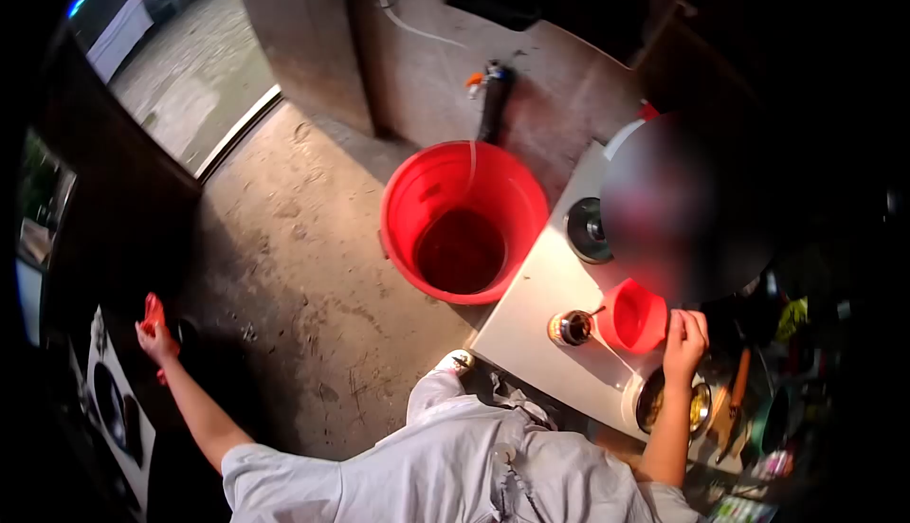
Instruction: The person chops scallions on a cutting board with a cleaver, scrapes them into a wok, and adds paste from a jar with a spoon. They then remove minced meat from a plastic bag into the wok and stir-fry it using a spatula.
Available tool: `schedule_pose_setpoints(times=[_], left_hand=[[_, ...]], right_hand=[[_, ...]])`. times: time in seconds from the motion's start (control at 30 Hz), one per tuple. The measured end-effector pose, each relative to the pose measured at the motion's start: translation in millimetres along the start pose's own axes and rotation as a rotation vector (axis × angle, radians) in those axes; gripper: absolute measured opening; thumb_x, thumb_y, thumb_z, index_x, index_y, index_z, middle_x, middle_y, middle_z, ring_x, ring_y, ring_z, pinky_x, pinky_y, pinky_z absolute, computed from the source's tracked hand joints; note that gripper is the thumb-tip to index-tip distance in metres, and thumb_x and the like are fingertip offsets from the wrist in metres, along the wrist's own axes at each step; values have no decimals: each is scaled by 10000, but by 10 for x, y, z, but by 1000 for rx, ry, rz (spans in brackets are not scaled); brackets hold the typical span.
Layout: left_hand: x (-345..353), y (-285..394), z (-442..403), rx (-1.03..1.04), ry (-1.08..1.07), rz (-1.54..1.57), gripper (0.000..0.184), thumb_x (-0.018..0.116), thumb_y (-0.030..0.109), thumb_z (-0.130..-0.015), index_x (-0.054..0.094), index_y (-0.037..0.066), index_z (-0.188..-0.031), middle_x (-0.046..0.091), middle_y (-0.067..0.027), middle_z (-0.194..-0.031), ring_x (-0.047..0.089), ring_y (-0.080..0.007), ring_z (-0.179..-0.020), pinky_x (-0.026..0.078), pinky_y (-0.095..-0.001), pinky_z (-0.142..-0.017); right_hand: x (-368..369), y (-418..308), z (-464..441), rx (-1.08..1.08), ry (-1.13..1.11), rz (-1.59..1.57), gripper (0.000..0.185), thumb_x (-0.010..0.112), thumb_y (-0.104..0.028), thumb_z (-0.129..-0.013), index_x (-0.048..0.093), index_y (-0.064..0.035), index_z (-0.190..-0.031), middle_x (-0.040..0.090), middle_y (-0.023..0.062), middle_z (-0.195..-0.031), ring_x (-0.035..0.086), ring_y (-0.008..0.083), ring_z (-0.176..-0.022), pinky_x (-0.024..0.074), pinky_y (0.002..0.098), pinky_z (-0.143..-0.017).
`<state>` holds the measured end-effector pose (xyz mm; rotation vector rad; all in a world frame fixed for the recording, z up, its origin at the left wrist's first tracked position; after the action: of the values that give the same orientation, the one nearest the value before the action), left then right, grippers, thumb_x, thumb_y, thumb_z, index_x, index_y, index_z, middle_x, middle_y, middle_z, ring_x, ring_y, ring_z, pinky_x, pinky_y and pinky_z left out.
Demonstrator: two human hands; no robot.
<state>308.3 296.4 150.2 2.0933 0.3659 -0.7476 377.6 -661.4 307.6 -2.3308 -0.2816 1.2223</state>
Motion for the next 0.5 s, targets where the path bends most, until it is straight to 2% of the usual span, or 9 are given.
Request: schedule_pose_setpoints(times=[0.07, 0.1, 0.13, 0.2, 0.23, 0.3, 0.33, 0.37, 0.5], left_hand=[[487, -304, -68, -53, -185, 130, 465, 569, 153, -795, 404, -59, -1174, 536, -202, -1046, 569, -234, -795, 469, -315, -756], [792, -186, 272, -56, -207, 281, 430, 564, 172, -803, 437, -57, -1144, 563, -187, -999, 557, -230, -857, 446, -309, -801], [1128, -122, 642, -81, -363, 254, 384, 560, 193, -808, 487, -57, -1090, 578, -167, -977, 542, -230, -906, 427, -314, -827], [1742, 224, 1521, 111, -600, 116, 346, 558, 232, -815, 545, -66, -990, 598, -161, -944, 560, -217, -854, 438, -306, -763], [1942, 511, 2069, 147, -714, 185, 322, 544, 220, -820, 558, -65, -970, 603, -170, -901, 566, -237, -846, 442, -317, -765], [2321, 924, 3063, 98, -947, 313, 301, 518, 238, -841, 572, -53, -892, 608, -120, -792, 565, -207, -718, 454, -306, -659], [1839, 1762, 3692, 5, -1021, 429, 302, 496, 255, -860, 579, -34, -831, 597, -82, -732, 545, -149, -642, 442, -266, -574], [1868, 1990, 4070, 59, -1128, 560, 312, 479, 271, -873, 580, -12, -791, 585, -58, -692, 534, -112, -610, 426, -231, -526], [1284, 2925, 5185, 184, -1330, 642, 347, 447, 285, -888, 582, -28, -824, 595, -82, -703, 551, -128, -585, 441, -232, -520]], right_hand=[[-333, 235, 121, -84, 57, 167, 115, 559, -71, -773, 535, 16, -702, 505, 131, -692, 489, 304, -626, 397, 334, -557], [-529, 374, 202, 3, 107, 149, 143, 568, -89, -770, 518, 4, -674, 487, 131, -661, 477, 315, -624, 394, 349, -564], [-796, 489, 300, 39, 197, 236, 134, 567, -90, -770, 525, 1, -681, 488, 128, -666, 480, 311, -640, 395, 356, -582], [-1342, 670, 480, 42, 358, 399, 107, 564, -88, -768, 539, -9, -700, 496, 117, -692, 486, 304, -682, 394, 368, -619], [-1636, 706, 558, 20, 435, 486, 89, 563, -86, -765, 547, -15, -713, 502, 110, -713, 488, 301, -709, 392, 374, -638], [-2145, 994, 711, 84, 460, 606, 114, 575, -85, -737, 573, -48, -845, 512, 105, -861, 475, 303, -816, 391, 374, -724], [-2358, 1207, 764, 107, 449, 658, 164, 585, -90, -728, 571, -55, -888, 507, 103, -899, 469, 299, -854, 390, 374, -752], [-2534, 1457, 793, 128, 421, 687, 198, 592, -135, -729, 577, -67, -914, 509, 95, -918, 466, 291, -886, 388, 378, -768], [-2840, 2419, 702, 301, 280, 823, 322, 522, -309, -792, 568, -113, -1044, 483, 101, -1093, 453, 295, -1007, 394, 390, -831]])
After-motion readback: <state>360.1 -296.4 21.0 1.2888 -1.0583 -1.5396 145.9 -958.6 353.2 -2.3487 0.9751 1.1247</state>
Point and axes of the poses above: each hand's wrist, its own z-axis away from the middle knuckle, its own x-axis out of the palm, y = z × x, the point moved 5 cm from there along -z, towards the middle knuckle
